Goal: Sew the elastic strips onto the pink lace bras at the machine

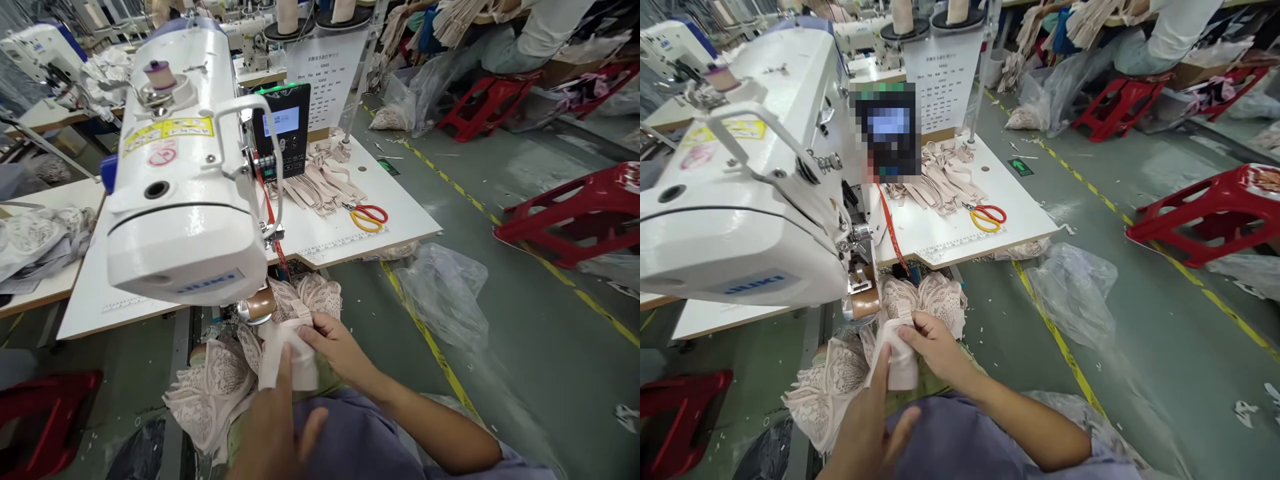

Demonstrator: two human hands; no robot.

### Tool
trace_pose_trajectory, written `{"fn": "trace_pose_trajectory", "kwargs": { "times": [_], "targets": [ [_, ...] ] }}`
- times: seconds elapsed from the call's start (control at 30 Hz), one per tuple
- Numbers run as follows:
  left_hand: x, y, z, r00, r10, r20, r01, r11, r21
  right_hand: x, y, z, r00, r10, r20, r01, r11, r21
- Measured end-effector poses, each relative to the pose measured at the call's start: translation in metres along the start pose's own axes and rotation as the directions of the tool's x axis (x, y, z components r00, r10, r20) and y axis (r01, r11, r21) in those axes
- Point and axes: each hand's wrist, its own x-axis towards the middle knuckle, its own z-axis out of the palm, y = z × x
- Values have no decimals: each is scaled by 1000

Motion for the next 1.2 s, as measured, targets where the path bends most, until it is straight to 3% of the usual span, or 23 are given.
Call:
{"fn": "trace_pose_trajectory", "kwargs": {
  "times": [0.07,0.13,0.23,0.3,0.37,0.43,0.47,0.53,0.6,0.67,0.77,0.83,0.93,1.03,1.2],
  "targets": [
    [0,-5,-18,989,-54,136,78,982,-172,-2,-2,-3,998,55,15,-55,996,64],
    [8,-8,-37,998,-34,60,44,982,-183,-2,-5,-5,990,87,111,-95,993,70],
    [26,-6,-57,969,192,-154,-198,980,-25,0,-13,-6,951,79,299,-85,996,7],
    [38,-4,-59,919,377,-114,-370,926,80,1,-21,-6,897,45,441,-13,997,-75],
    [48,-6,-55,921,389,6,-387,916,100,3,-28,-6,809,27,587,136,964,-231],
    [54,-14,-46,986,123,112,-116,991,-68,4,-29,-5,761,15,648,377,803,-461],
    [56,-19,-41,983,-51,175,85,978,-191,6,-26,-4,772,-9,635,487,650,-583],
    [58,-32,-32,906,-273,323,392,828,-401,10,-15,-1,806,-127,579,588,294,-754],
    [59,-43,-25,857,-291,425,496,691,-527,15,-1,1,790,-269,551,586,72,-807],
    [59,-50,-19,847,-258,465,520,590,-618,20,11,2,752,-365,549,591,6,-806],
    [54,-53,-13,857,-268,441,516,448,-730,23,17,0,717,-459,525,615,61,-786],
    [50,-52,-11,873,-294,390,483,404,-777,20,15,-1,728,-514,453,606,175,-776],
    [44,-51,-15,894,-316,317,430,408,-806,15,13,0,766,-583,273,544,361,-757],
    [41,-50,-21,909,-332,252,393,480,-785,15,16,7,791,-555,257,538,432,-724],
    [40,-48,-27,947,-311,77,290,728,-621,19,17,16,858,-437,269,481,500,-720]
  ]
}}
